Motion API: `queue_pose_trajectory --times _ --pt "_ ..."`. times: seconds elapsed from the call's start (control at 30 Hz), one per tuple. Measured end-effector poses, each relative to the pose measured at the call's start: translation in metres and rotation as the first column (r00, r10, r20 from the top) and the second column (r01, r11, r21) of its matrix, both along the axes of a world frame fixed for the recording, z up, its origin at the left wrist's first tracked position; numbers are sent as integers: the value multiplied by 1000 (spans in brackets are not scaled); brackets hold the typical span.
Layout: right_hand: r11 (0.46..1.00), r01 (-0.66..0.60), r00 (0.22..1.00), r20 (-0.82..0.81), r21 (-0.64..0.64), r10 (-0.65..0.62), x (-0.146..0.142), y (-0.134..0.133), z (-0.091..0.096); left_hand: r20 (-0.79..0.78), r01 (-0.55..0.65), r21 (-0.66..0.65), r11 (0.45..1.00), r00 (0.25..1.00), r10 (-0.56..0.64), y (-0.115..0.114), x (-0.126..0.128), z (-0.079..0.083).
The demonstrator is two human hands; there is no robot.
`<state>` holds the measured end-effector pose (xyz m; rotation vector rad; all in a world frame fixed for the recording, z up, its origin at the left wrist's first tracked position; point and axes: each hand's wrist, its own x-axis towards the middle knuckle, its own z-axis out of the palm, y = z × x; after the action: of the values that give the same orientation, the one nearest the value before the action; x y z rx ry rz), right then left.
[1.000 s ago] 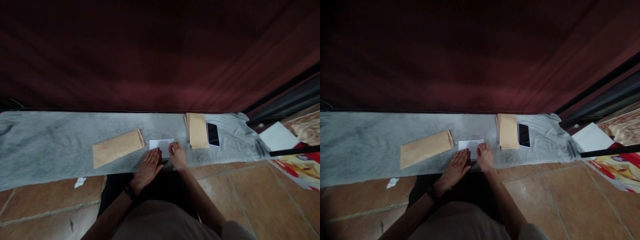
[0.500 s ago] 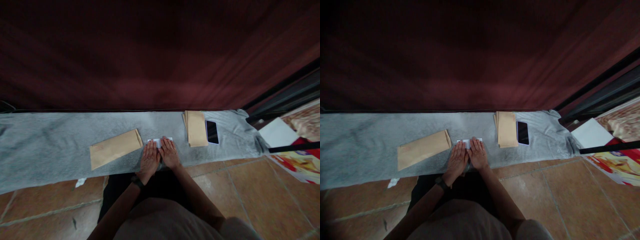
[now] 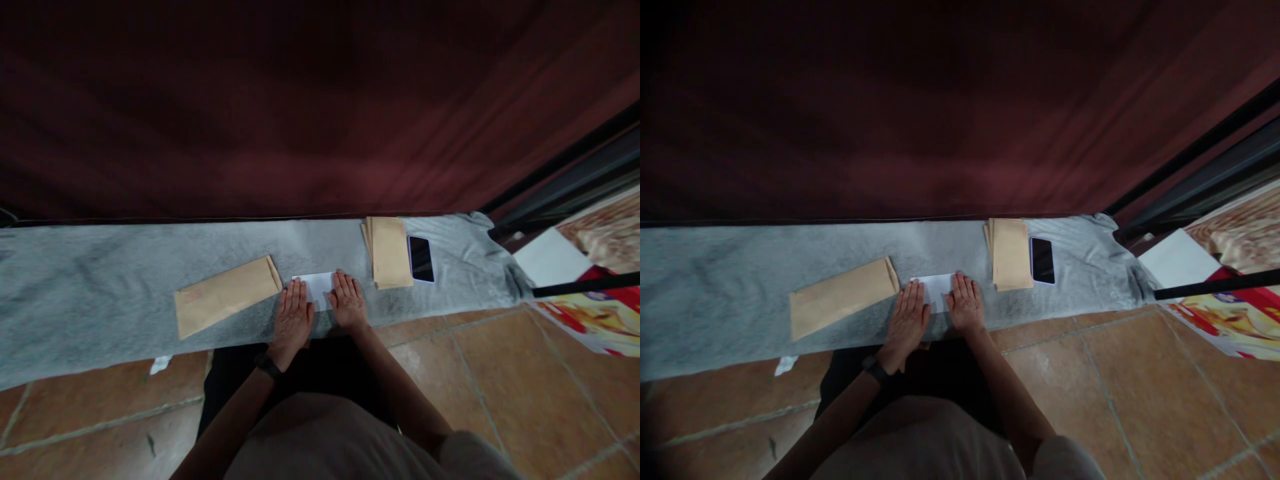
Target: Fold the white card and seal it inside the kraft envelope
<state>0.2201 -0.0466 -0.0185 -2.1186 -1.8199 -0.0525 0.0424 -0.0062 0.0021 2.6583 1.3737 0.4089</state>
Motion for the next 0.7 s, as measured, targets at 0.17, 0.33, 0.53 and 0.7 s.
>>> queue_pose_trajectory --times 0.17,0.33,0.53,0.7 --pt "1000 6 1000 4 6 -6 -1 0 -1 -52 163 -8 987 985 -164 -17 -3 1" --pt "1000 6 1000 -2 23 -6 1 1 -1 -82 156 0 988 984 -156 -20 -11 -2" --pt "999 -33 999 -38 28 34 -17 -4 9 -103 183 13 983 978 -181 -19 -18 -1" --pt "968 -250 965 -74 21 251 -48 -28 15 -108 200 14 980 974 -197 -21 -23 -2"
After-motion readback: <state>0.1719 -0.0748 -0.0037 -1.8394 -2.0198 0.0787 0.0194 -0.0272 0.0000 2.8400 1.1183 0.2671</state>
